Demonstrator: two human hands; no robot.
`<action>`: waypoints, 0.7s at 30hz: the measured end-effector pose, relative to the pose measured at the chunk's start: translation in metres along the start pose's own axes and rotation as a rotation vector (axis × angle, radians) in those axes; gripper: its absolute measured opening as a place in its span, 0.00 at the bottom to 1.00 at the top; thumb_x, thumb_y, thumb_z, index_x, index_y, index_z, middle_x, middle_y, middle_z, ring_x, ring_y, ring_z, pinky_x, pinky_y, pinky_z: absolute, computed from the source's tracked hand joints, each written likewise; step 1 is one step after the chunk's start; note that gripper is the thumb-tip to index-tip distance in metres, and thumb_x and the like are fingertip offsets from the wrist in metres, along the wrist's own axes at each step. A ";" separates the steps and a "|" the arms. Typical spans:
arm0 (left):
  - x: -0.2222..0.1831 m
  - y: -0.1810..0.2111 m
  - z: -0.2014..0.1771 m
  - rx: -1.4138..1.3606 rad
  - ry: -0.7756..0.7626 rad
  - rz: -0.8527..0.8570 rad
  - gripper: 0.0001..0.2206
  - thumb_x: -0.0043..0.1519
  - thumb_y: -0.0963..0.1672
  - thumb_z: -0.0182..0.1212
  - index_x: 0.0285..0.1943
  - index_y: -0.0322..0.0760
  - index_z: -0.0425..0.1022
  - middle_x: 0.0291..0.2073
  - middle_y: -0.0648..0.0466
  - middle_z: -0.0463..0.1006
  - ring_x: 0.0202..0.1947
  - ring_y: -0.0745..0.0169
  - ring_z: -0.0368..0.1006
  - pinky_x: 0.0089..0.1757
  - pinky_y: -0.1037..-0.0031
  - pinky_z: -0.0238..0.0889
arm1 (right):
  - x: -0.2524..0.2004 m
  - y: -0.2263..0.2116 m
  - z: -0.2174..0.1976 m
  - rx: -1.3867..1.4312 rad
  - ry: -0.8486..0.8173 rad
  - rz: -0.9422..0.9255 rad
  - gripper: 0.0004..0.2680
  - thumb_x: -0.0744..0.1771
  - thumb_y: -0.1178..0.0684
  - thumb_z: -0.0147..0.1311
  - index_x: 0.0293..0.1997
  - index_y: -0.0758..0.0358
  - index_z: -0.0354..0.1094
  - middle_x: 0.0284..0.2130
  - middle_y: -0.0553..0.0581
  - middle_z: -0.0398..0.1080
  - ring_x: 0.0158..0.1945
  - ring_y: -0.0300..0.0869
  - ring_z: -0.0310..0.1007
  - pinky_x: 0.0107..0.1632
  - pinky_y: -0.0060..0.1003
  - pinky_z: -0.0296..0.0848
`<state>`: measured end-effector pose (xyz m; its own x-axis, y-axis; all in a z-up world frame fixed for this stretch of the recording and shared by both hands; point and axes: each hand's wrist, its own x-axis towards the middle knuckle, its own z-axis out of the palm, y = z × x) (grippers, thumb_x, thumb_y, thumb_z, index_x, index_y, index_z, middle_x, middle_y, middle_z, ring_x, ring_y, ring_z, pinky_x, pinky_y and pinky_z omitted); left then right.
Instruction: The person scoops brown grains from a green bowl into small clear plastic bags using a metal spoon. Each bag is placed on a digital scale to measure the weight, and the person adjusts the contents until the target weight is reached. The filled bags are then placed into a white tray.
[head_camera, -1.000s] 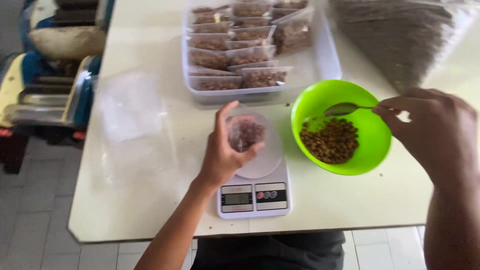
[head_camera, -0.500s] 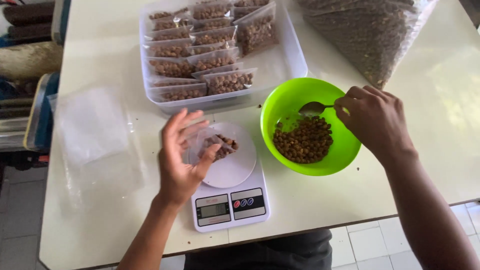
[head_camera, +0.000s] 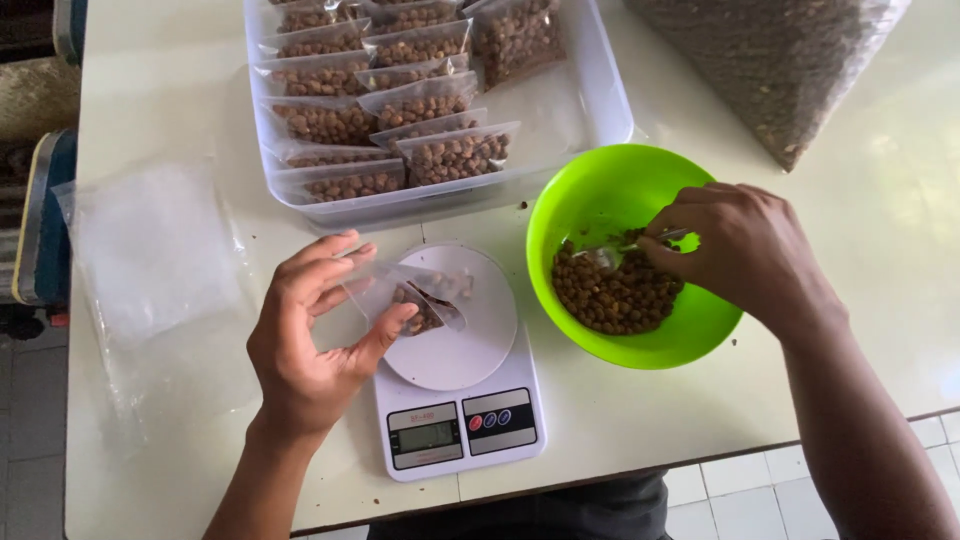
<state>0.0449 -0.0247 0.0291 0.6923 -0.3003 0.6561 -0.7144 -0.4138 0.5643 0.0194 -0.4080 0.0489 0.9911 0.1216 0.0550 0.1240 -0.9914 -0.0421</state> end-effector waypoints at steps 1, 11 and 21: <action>-0.002 0.002 0.000 -0.064 -0.007 -0.134 0.24 0.57 0.43 0.75 0.57 0.30 0.65 0.59 0.36 0.73 0.54 0.47 0.81 0.40 0.70 0.80 | 0.001 0.003 0.001 0.013 0.042 -0.036 0.06 0.65 0.43 0.61 0.37 0.48 0.80 0.32 0.45 0.78 0.36 0.42 0.77 0.40 0.46 0.72; 0.019 0.020 -0.017 -0.075 -0.143 -0.108 0.03 0.62 0.40 0.59 0.36 0.37 0.77 0.58 0.40 0.71 0.57 0.45 0.75 0.49 0.67 0.74 | -0.003 0.017 0.006 0.033 0.087 0.025 0.10 0.64 0.39 0.64 0.33 0.51 0.77 0.32 0.44 0.78 0.38 0.44 0.74 0.52 0.44 0.62; 0.016 0.037 -0.009 -0.672 -0.179 -0.356 0.06 0.66 0.46 0.57 0.38 0.42 0.72 0.61 0.45 0.69 0.66 0.50 0.65 0.68 0.55 0.55 | -0.015 0.027 0.007 -0.011 0.151 0.076 0.10 0.64 0.38 0.66 0.34 0.49 0.75 0.31 0.46 0.76 0.41 0.44 0.75 0.60 0.42 0.61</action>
<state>0.0286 -0.0374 0.0653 0.8565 -0.4049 0.3201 -0.3153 0.0807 0.9456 0.0083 -0.4367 0.0397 0.9787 0.0384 0.2017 0.0475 -0.9980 -0.0406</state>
